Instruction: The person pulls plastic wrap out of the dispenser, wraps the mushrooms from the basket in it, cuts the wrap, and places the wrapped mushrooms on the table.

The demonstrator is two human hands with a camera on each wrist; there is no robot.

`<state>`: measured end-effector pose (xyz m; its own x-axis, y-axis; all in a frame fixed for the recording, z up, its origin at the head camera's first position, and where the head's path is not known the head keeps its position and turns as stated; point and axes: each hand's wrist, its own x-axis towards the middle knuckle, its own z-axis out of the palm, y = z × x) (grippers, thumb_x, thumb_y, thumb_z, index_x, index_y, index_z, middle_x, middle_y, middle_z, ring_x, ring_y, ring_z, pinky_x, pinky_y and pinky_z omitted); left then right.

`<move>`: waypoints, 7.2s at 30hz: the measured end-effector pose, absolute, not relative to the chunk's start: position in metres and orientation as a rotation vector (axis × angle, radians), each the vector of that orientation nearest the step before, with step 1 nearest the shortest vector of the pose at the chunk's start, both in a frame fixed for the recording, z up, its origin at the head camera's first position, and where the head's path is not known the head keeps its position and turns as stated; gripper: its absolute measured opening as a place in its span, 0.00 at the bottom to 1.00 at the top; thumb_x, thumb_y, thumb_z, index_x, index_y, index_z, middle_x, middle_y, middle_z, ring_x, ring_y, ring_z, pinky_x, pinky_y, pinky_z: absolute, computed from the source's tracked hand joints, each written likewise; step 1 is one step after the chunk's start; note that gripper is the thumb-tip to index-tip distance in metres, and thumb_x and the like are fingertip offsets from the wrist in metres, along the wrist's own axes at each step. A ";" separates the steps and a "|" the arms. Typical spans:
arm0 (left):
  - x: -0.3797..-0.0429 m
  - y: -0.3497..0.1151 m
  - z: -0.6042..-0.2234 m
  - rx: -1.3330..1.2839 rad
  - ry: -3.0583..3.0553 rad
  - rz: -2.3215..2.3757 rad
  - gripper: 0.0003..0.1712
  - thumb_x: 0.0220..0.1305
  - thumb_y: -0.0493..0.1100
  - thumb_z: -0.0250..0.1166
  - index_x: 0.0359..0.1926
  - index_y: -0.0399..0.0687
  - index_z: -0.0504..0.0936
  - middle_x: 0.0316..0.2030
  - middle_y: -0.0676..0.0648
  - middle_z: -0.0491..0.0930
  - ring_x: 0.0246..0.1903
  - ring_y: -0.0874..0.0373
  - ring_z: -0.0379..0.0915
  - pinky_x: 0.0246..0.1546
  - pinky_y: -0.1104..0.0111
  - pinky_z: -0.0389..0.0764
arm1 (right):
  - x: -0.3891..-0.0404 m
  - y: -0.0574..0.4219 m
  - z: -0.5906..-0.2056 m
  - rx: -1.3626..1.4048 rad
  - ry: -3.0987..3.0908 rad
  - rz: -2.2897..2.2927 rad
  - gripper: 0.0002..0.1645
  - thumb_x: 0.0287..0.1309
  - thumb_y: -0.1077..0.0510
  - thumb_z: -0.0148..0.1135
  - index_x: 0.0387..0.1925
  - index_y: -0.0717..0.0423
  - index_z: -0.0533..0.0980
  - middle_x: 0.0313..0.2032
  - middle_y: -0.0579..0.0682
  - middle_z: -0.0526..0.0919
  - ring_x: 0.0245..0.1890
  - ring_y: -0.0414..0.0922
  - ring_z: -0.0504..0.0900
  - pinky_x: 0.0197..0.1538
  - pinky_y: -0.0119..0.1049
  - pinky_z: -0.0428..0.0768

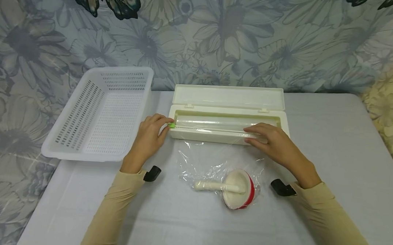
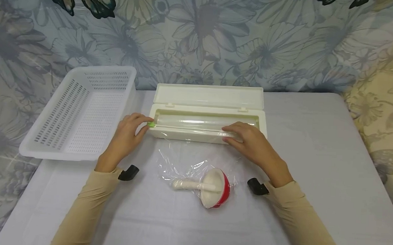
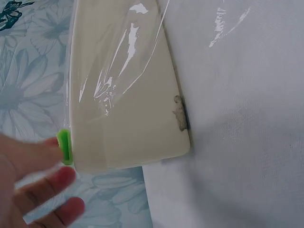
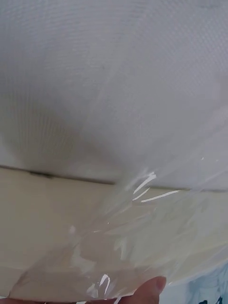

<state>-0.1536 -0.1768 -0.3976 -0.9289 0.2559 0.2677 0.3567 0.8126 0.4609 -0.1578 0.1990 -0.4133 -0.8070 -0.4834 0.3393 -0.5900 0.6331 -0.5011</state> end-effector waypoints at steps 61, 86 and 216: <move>-0.157 -0.169 -0.404 -0.546 -2.724 -0.895 0.11 0.63 0.33 0.66 0.46 0.40 0.87 0.43 0.41 0.83 0.44 0.43 0.72 0.48 0.56 0.73 | -0.194 0.110 -0.411 1.090 -2.814 1.153 0.20 0.57 0.55 0.72 0.50 0.58 0.83 0.47 0.52 0.88 0.49 0.48 0.86 0.53 0.44 0.82; -0.158 -0.169 -0.404 -0.560 -2.723 -0.813 0.11 0.63 0.34 0.66 0.46 0.46 0.87 0.43 0.45 0.86 0.44 0.45 0.74 0.46 0.53 0.70 | -0.193 0.109 -0.412 1.079 -2.802 1.146 0.20 0.57 0.54 0.72 0.50 0.59 0.83 0.46 0.53 0.88 0.49 0.49 0.86 0.53 0.44 0.82; -0.161 -0.165 -0.403 -0.755 -2.615 -0.717 0.11 0.61 0.34 0.69 0.44 0.47 0.88 0.41 0.46 0.88 0.44 0.47 0.78 0.45 0.54 0.75 | -0.179 0.171 -0.402 0.886 -2.873 1.007 0.20 0.51 0.54 0.76 0.46 0.57 0.84 0.43 0.52 0.89 0.44 0.50 0.85 0.48 0.48 0.82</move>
<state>-0.1612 -0.1647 -0.4028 -0.8070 0.4032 0.4314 0.5669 0.7335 0.3749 -0.1786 0.1715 -0.4021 -0.8432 -0.5157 0.1516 -0.4975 0.6421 -0.5833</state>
